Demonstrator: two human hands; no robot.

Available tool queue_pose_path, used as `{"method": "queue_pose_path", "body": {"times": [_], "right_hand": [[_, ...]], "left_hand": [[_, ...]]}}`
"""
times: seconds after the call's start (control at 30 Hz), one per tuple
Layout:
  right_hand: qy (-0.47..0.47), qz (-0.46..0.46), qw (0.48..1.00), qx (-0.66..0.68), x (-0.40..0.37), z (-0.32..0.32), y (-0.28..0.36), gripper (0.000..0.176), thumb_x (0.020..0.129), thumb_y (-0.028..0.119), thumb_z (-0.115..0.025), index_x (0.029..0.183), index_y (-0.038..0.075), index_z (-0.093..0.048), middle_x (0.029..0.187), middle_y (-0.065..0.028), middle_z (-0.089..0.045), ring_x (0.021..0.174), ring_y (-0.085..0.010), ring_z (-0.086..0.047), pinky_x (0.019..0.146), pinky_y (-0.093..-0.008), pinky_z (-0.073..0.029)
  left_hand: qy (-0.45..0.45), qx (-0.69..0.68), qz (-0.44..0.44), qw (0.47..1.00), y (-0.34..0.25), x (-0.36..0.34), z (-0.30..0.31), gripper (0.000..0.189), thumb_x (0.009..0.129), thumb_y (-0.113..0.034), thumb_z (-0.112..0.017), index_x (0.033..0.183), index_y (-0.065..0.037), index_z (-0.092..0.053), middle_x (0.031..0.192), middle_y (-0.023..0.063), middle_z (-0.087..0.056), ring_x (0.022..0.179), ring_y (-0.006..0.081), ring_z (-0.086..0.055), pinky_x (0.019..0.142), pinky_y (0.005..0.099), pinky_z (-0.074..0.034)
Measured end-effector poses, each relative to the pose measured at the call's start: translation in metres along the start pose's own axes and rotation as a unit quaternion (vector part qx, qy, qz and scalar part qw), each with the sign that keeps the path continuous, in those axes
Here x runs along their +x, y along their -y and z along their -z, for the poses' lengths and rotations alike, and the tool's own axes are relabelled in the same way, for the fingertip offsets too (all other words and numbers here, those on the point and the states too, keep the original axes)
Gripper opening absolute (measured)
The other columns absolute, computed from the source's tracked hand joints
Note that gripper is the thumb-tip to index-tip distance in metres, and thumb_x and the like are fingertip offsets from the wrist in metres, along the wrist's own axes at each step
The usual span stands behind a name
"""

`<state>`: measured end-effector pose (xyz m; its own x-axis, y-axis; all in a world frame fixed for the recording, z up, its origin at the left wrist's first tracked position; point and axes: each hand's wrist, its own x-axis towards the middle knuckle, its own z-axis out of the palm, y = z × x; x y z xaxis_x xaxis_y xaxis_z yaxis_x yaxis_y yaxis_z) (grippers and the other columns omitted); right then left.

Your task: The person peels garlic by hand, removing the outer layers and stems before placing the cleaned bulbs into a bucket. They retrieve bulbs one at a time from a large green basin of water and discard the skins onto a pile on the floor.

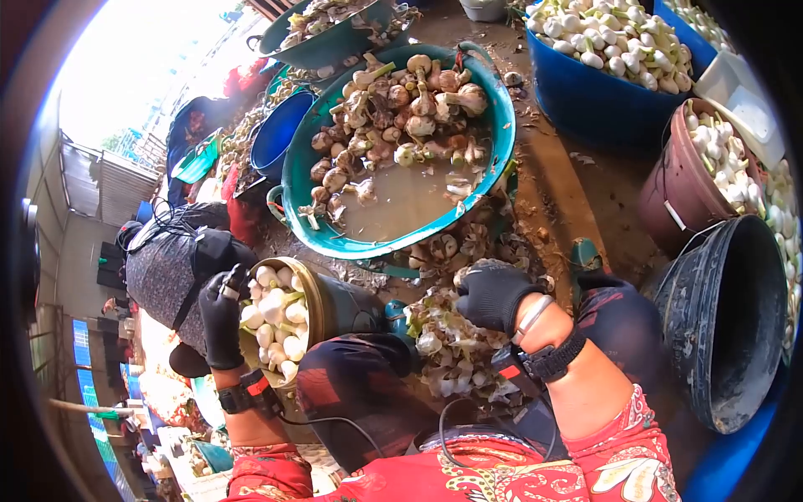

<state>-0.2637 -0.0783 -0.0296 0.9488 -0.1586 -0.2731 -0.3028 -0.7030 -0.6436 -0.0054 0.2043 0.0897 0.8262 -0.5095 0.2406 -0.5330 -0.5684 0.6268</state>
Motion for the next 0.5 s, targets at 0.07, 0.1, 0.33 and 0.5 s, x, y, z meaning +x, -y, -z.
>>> {"method": "queue_pose_path", "body": {"times": [0.07,0.1,0.33,0.5], "right_hand": [[-0.134,0.047,0.989,0.041,0.006,-0.002,0.003,0.021,0.072,0.025,-0.058,0.08,0.006,-0.064,0.08,-0.019,-0.061,0.08,-0.0375,-0.058,0.072,-0.0454,-0.046],[-0.099,0.036,0.994,0.02,0.009,0.003,0.004,0.027,0.076,0.031,-0.057,0.087,0.008,-0.065,0.091,-0.018,-0.063,0.091,-0.0355,-0.059,0.079,-0.0453,-0.047],[-0.149,0.054,0.987,0.031,0.011,-0.007,-0.002,0.027,0.075,0.027,-0.059,0.091,0.006,-0.064,0.086,-0.0173,-0.062,0.086,-0.0353,-0.058,0.075,-0.0439,-0.047],[-0.144,0.023,0.989,0.022,0.012,0.007,-0.002,0.029,0.076,0.029,-0.06,0.095,0.007,-0.063,0.086,-0.0173,-0.061,0.086,-0.0348,-0.059,0.076,-0.0435,-0.047]], "left_hand": [[0.027,-0.016,-0.048,0.998,-0.02,0.015,-0.022,0.013,0.081,-0.01,-0.062,0.082,0.002,-0.065,0.071,0.007,-0.06,0.064,0.0128,-0.054,0.061,0.0282,-0.042],[0.048,-0.019,-0.108,0.993,-0.017,0.028,-0.04,0.013,0.079,-0.009,-0.061,0.086,0.001,-0.066,0.074,0.0098,-0.062,0.066,0.0164,-0.059,0.063,0.0302,-0.045],[0.237,0.43,-0.177,0.853,-0.005,0.136,-0.204,0.056,0.074,-0.015,-0.055,0.13,-0.015,-0.049,0.131,0.0231,-0.045,0.128,0.0401,-0.035,0.105,0.0474,-0.03],[0.208,0.471,-0.117,0.849,0.041,0.156,-0.247,0.058,0.074,-0.02,-0.06,0.13,-0.017,-0.048,0.138,0.0203,-0.033,0.131,0.0391,-0.029,0.107,0.0504,-0.023]]}}
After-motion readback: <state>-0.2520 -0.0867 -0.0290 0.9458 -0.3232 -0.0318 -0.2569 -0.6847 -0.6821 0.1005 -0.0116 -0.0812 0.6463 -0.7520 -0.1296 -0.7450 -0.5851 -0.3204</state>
